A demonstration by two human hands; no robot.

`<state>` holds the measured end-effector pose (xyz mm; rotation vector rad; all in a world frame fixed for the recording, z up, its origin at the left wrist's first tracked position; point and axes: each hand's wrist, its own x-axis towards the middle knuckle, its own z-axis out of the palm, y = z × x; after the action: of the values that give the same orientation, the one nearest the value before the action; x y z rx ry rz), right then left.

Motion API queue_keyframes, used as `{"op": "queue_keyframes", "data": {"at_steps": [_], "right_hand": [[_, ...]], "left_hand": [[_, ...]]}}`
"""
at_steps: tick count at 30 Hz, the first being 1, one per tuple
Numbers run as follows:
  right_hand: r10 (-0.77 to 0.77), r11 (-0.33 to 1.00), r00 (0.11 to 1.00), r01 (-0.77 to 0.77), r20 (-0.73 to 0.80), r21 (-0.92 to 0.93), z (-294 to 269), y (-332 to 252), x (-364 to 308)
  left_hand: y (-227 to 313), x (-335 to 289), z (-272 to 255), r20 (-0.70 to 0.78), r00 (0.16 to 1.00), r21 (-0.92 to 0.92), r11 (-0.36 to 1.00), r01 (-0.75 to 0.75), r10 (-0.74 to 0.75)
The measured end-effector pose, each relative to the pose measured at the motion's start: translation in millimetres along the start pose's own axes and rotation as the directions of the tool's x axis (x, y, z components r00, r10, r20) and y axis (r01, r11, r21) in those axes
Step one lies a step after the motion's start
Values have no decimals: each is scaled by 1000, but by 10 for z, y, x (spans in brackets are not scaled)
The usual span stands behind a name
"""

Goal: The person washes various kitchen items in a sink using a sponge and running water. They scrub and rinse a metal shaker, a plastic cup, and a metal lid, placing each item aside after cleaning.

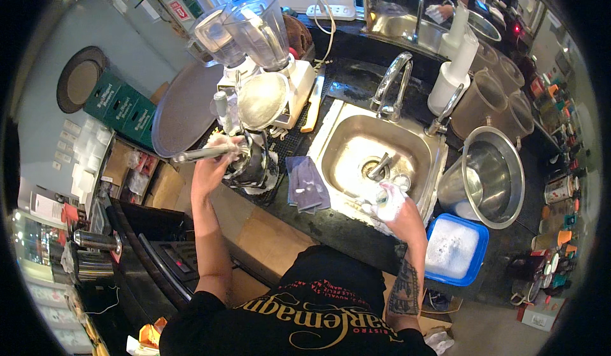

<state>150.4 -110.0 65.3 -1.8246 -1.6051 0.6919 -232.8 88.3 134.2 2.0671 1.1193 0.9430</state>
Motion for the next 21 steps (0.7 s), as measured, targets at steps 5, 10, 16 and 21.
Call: {"op": "queue_keyframes", "data": {"at_steps": [5, 10, 16, 21], "right_hand": [[-51, 999, 999, 51, -13, 12, 34, 30, 9], [30, 999, 1000, -30, 1, -9, 11, 43, -64], [-17, 999, 999, 19, 49, -37, 41, 9, -28], [-89, 993, 996, 91, 32, -78, 101, 24, 14]], "left_hand": [[154, -95, -105, -191, 981, -64, 997, -39, 26], [141, -226, -365, 29, 1000, -193, 981, 16, -10], [18, 101, -175, 399, 915, 79, 997, 23, -53], [65, 133, -65, 298, 938, 59, 984, 167, -177]]}}
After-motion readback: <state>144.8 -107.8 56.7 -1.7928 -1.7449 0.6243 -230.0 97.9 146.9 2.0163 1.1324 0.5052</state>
